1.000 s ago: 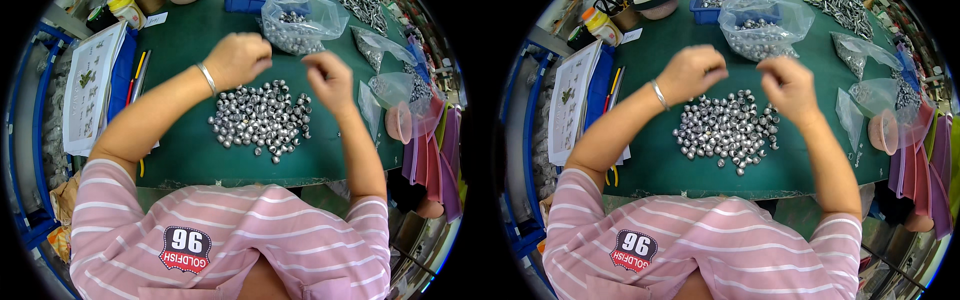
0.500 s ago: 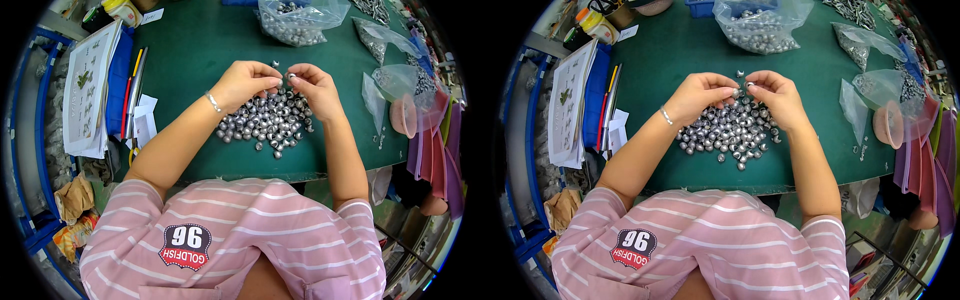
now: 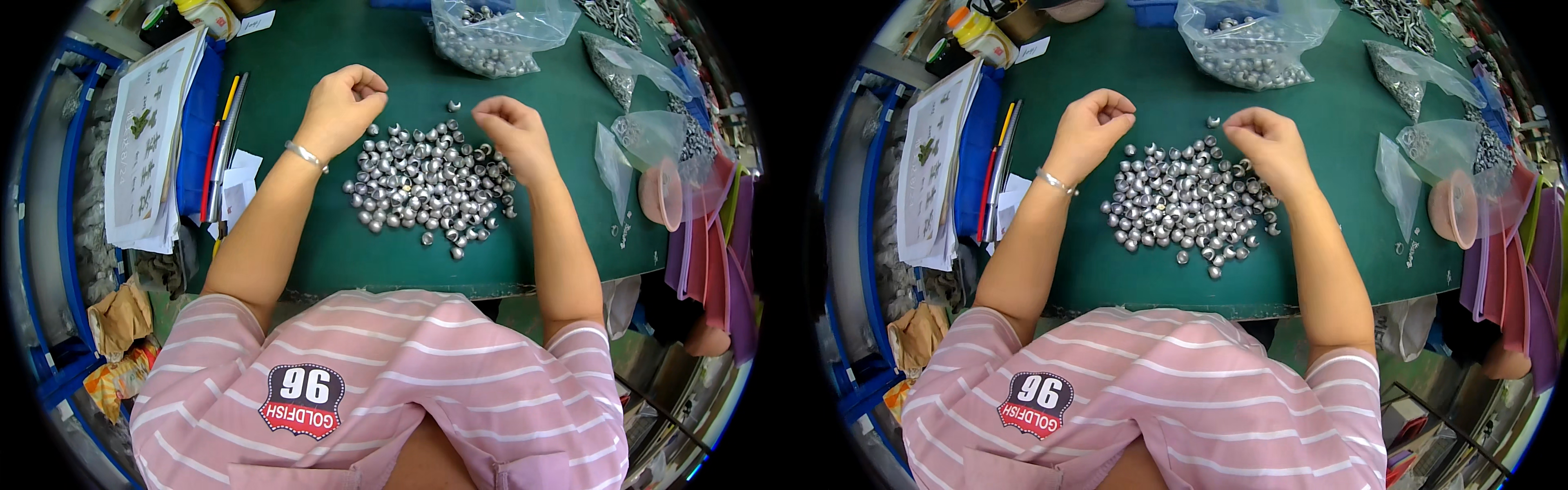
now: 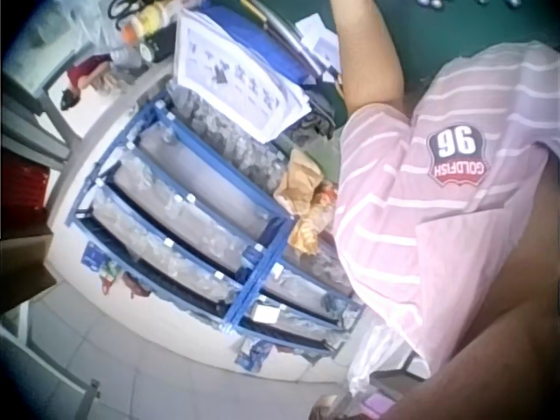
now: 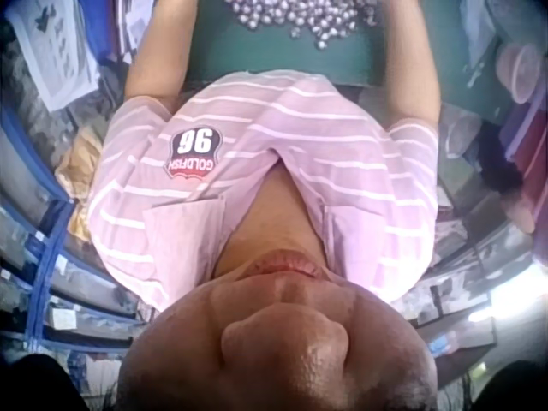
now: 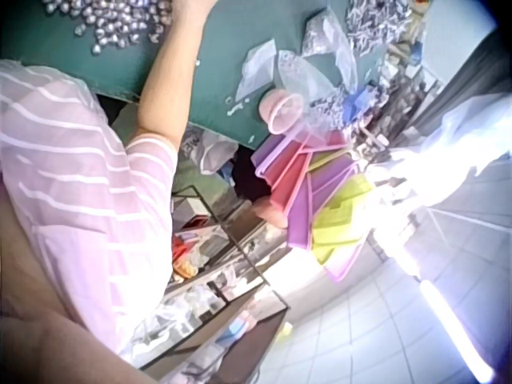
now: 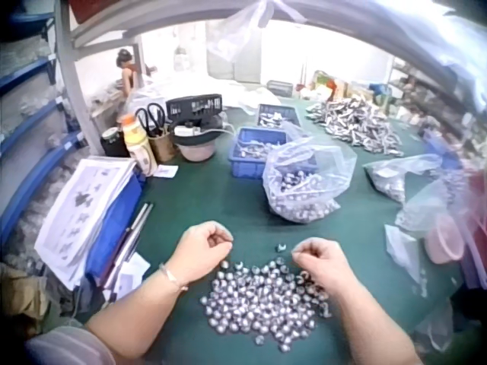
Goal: The person sits on the floor at a green workbench and repeatedly picks up small, silver, bell-shaped metal pieces and star-shaped metal pieces. They insert the star-shaped pieces into the bell-shaped pieces by hand, then place the assembled units into a clear plastic bag.
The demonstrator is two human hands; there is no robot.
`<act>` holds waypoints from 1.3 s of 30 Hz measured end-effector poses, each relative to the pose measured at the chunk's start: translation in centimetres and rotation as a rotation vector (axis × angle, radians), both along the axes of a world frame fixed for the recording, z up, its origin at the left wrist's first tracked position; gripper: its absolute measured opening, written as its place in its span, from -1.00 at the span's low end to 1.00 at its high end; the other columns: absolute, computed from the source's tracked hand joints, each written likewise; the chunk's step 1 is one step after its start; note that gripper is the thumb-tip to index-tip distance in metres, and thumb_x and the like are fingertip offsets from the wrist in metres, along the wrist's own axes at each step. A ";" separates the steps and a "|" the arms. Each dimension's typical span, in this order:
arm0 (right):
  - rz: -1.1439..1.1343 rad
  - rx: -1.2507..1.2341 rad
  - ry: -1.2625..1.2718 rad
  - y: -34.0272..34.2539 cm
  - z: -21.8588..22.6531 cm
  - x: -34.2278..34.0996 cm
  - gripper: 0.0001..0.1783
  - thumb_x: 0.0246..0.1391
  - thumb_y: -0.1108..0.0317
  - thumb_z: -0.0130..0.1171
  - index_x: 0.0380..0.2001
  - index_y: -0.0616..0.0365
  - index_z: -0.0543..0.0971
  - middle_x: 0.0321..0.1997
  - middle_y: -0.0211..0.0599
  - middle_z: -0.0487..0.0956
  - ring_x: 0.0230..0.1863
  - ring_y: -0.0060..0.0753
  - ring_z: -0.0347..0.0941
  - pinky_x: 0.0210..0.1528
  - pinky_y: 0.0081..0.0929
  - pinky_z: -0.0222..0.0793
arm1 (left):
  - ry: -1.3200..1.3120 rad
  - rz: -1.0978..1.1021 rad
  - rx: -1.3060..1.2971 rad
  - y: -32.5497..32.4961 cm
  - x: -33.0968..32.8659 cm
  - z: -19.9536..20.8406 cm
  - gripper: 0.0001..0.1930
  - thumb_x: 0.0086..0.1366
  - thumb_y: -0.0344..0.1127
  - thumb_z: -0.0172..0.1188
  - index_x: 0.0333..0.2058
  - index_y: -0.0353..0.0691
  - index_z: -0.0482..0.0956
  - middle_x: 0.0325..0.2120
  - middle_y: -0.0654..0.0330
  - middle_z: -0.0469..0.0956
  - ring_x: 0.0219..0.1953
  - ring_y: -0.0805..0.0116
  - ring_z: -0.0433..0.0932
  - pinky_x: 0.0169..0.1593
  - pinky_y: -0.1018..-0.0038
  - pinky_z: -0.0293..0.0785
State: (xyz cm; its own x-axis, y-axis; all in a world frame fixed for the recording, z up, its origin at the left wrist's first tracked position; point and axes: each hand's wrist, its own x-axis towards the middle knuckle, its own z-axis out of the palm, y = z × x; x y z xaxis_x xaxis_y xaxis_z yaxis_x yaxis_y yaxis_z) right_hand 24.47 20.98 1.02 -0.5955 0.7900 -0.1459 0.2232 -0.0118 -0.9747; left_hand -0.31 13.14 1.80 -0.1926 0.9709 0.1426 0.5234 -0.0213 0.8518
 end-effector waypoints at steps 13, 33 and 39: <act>-0.136 -0.591 0.591 1.6 -0.5 -2.1 -0.85 0.00 0.41 -0.03 -0.41 0.26 0.48 -0.50 -0.30 0.45 -0.60 -0.61 0.24 -0.63 -0.68 0.09 | 0.440 -0.236 -0.207 -0.3 1.1 -1.6 -0.85 0.11 -0.27 0.17 -0.42 -0.22 0.61 -0.40 0.07 0.55 -0.27 0.12 0.52 -0.17 0.30 0.43; 0.065 0.326 -0.358 0.3 -0.4 -3.0 -0.82 0.02 0.42 0.09 -0.30 0.28 0.52 -0.40 -0.22 0.56 -0.40 -0.38 0.47 -0.31 -0.46 0.38 | -1.425 -0.147 -0.321 -1.6 0.8 -2.2 -0.79 0.26 -0.46 0.03 -0.13 -0.34 0.42 -0.36 0.22 0.48 -0.32 0.50 0.49 -0.34 0.70 0.46; 0.124 -0.684 0.710 0.1 -0.1 -1.6 -0.73 0.09 0.48 -0.06 -0.13 0.33 0.37 -0.35 -0.24 0.43 -0.62 -0.69 0.10 -0.63 -0.77 0.07 | -1.624 -0.245 -0.313 -2.2 1.0 -2.3 -0.79 0.20 -0.58 0.01 -0.16 -0.36 0.44 -0.28 0.12 0.46 -0.23 0.42 0.48 -0.27 0.63 0.47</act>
